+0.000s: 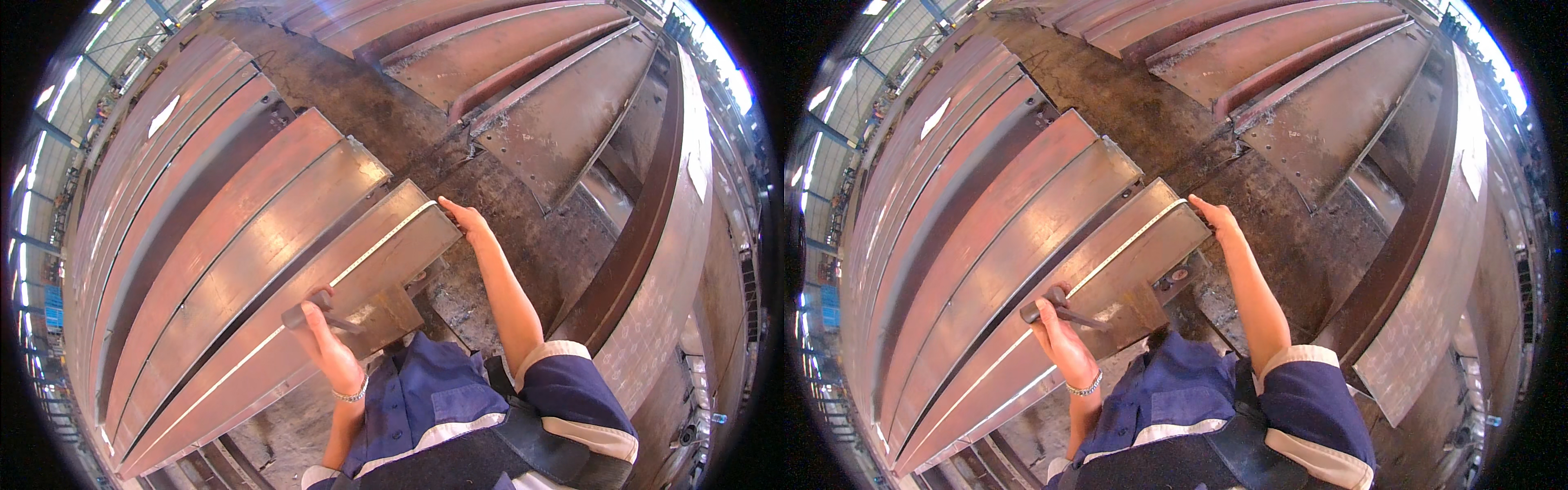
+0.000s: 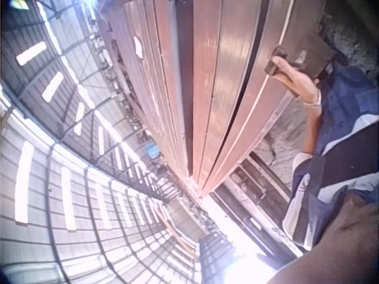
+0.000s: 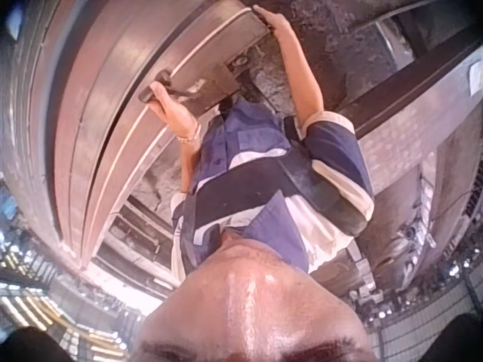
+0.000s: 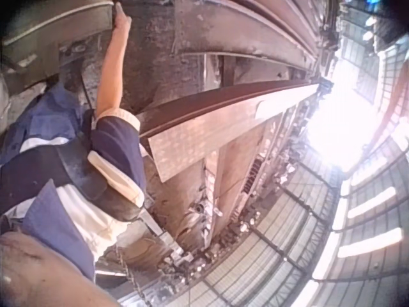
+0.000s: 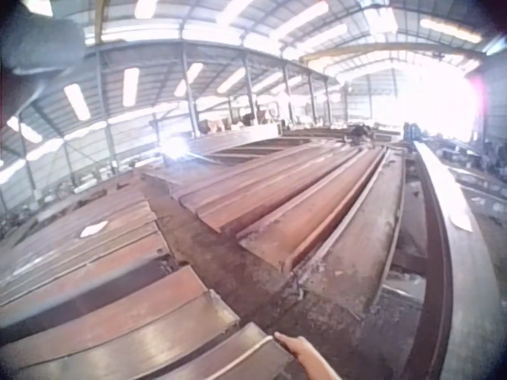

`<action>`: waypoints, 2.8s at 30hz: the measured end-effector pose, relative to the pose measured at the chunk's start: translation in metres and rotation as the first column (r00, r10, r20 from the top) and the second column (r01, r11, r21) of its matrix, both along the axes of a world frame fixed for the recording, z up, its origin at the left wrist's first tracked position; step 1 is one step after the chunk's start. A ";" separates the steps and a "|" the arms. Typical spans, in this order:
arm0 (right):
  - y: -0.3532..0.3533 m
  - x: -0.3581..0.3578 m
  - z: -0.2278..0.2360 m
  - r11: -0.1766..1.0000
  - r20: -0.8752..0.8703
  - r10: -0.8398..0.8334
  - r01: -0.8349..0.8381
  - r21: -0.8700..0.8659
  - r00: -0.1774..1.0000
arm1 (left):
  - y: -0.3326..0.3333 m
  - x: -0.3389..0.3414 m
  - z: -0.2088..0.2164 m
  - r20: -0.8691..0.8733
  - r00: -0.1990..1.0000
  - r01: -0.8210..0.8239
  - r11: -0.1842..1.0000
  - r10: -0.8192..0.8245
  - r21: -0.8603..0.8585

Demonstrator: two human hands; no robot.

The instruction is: The person measures and marks large metal sheets in a workshop using a tape measure and a marker. They repeatedly extend the tape measure along the sheet, mark measurement points, and occasionally consult a document placed on the sheet.

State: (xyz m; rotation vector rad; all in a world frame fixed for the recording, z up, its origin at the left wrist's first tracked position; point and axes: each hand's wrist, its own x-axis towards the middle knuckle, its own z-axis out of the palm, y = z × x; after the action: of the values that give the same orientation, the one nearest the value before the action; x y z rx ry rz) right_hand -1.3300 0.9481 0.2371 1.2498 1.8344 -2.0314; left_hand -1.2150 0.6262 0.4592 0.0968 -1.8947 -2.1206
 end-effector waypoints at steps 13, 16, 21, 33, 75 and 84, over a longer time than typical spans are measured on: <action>-0.010 -0.004 -0.008 0.988 -0.145 -0.151 0.146 -0.045 0.978 | 0.000 -0.001 0.001 -0.023 1.000 0.014 1.000 -0.014 -0.025; -0.009 -0.005 -0.004 0.993 -0.103 -0.081 0.089 0.079 0.991 | 0.000 -0.003 0.001 0.012 1.000 -0.009 1.000 0.009 -0.013; -0.005 0.000 0.012 0.968 -0.298 0.174 -0.107 0.227 0.939 | 0.002 -0.004 0.003 0.022 1.000 -0.006 1.000 0.006 -0.027; 0.029 -0.018 0.001 0.893 -0.246 0.422 -0.447 -0.053 0.872 | 0.001 -0.007 -0.001 0.005 0.999 -0.043 0.999 0.043 -0.012; 0.040 -0.079 0.063 0.285 -0.043 0.954 -0.850 0.444 0.298 | 0.004 -0.004 -0.004 -0.007 0.996 -0.085 0.992 0.086 0.097; 0.043 -0.072 0.074 0.332 -0.091 0.942 -0.859 0.390 0.323 | -0.002 -0.003 -0.005 0.003 0.999 -0.040 0.995 0.040 0.092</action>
State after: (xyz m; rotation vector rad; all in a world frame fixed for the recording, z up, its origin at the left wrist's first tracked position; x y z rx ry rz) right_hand -1.4022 0.9912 0.3111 -0.2751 2.2035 -1.2931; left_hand -1.2178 0.6242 0.4545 0.1541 -1.7802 -2.1818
